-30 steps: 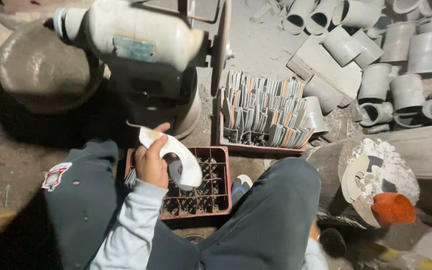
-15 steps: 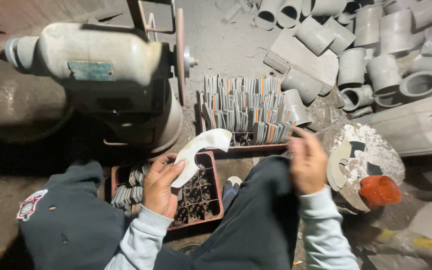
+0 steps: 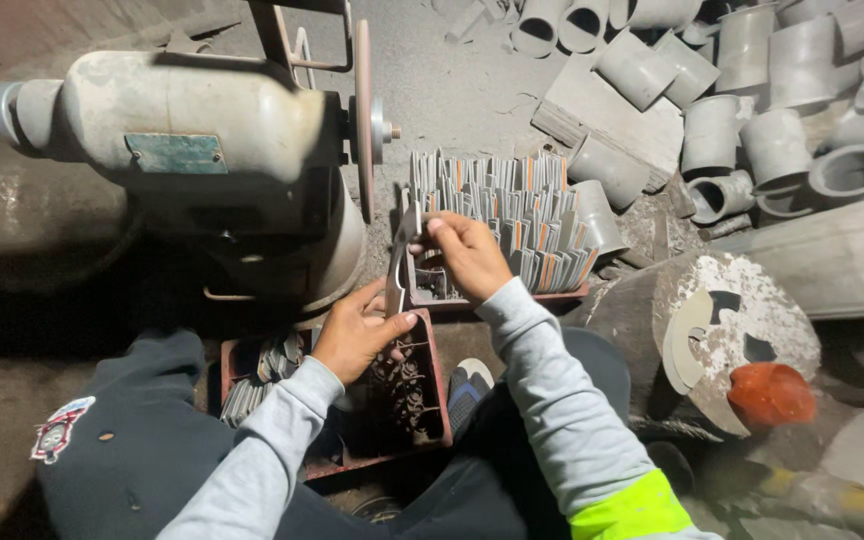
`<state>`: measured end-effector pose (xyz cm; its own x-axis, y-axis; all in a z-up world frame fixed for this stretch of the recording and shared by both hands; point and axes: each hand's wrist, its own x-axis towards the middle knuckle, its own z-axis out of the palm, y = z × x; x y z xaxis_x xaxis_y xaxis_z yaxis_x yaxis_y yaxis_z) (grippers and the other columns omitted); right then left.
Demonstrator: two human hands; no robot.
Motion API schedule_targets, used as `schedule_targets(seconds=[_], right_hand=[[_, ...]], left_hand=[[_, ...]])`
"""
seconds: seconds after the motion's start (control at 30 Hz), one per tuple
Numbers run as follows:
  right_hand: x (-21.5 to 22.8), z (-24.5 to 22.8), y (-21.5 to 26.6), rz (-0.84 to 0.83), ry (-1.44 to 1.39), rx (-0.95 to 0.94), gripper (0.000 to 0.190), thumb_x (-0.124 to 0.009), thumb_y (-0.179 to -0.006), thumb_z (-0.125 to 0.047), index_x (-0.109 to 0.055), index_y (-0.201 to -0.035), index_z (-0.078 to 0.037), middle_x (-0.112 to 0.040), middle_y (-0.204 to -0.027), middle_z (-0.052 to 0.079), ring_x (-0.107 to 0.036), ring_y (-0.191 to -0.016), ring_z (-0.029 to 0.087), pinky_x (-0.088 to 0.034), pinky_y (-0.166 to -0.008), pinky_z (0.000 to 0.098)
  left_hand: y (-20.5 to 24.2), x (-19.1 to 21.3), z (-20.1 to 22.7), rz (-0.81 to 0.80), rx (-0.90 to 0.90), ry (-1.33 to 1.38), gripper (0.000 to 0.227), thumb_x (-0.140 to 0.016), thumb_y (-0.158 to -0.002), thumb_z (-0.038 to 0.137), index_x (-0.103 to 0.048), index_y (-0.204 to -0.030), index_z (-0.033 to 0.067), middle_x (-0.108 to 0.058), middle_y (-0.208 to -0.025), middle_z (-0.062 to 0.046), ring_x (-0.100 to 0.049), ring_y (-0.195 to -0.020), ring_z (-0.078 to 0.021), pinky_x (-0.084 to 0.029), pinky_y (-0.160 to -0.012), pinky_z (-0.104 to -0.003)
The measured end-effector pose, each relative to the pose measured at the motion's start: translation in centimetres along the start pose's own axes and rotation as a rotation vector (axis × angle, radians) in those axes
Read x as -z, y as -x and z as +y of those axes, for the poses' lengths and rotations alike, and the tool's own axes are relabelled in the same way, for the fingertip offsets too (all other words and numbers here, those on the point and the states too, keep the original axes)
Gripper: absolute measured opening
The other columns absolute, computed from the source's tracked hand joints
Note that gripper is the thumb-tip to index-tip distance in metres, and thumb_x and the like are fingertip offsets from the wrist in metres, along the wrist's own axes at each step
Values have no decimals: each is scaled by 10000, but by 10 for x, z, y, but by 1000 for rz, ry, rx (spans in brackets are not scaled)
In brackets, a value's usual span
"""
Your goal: The person sits on the floor and repeatedly presses small curved ceramic pieces against a rotating grinding wheel to smooth their edges. After each grind, the person places the finished piece into a red tray beside the machine.
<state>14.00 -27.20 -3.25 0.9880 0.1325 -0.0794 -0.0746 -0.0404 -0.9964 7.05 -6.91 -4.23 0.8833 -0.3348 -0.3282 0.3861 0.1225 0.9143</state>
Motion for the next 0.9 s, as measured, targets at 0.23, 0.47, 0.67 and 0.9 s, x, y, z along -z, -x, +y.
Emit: schedule_targets(seconds=[0.23,0.47,0.67,0.9], right_hand=[[-41,24,-28,52,295,327,365,-545,-998,-11,-623,-1351,39,-686,-1209,128,-686,-1102,218,-524,-977,291],[-53,3,-34,131,462,327,472,-518,-883,10,-638,-1340,-2,-662,-1232,165,-703,-1031,264,-556,-898,327],[-53,-5,-14,73,484,332,485,-516,-856,28,-638,-1326,24,-649,-1242,164,-689,-1073,268,-560,-936,320],[-20,-1,28,-182,64,34,439,-524,-912,86,-623,-1338,52,-703,-1228,140,-659,-1132,181,-529,-1003,294]], left_hand=[[-27,29,2,-86,-34,223,576,-709,-911,96,-533,-1434,-68,-709,-1080,-74,-675,-793,-127,-576,-560,-263],[-37,35,9,-130,26,328,560,-684,-934,127,-537,-1451,-30,-697,-1022,-74,-651,-759,-108,-567,-595,-265],[-22,35,-14,-197,-65,346,595,-715,-960,116,-514,-1482,-88,-678,-1094,-106,-650,-820,-135,-584,-655,-283],[10,24,-42,272,-137,-560,857,-830,-767,116,-418,-1509,2,-694,-1152,-147,-731,-878,-192,-596,-711,-292]])
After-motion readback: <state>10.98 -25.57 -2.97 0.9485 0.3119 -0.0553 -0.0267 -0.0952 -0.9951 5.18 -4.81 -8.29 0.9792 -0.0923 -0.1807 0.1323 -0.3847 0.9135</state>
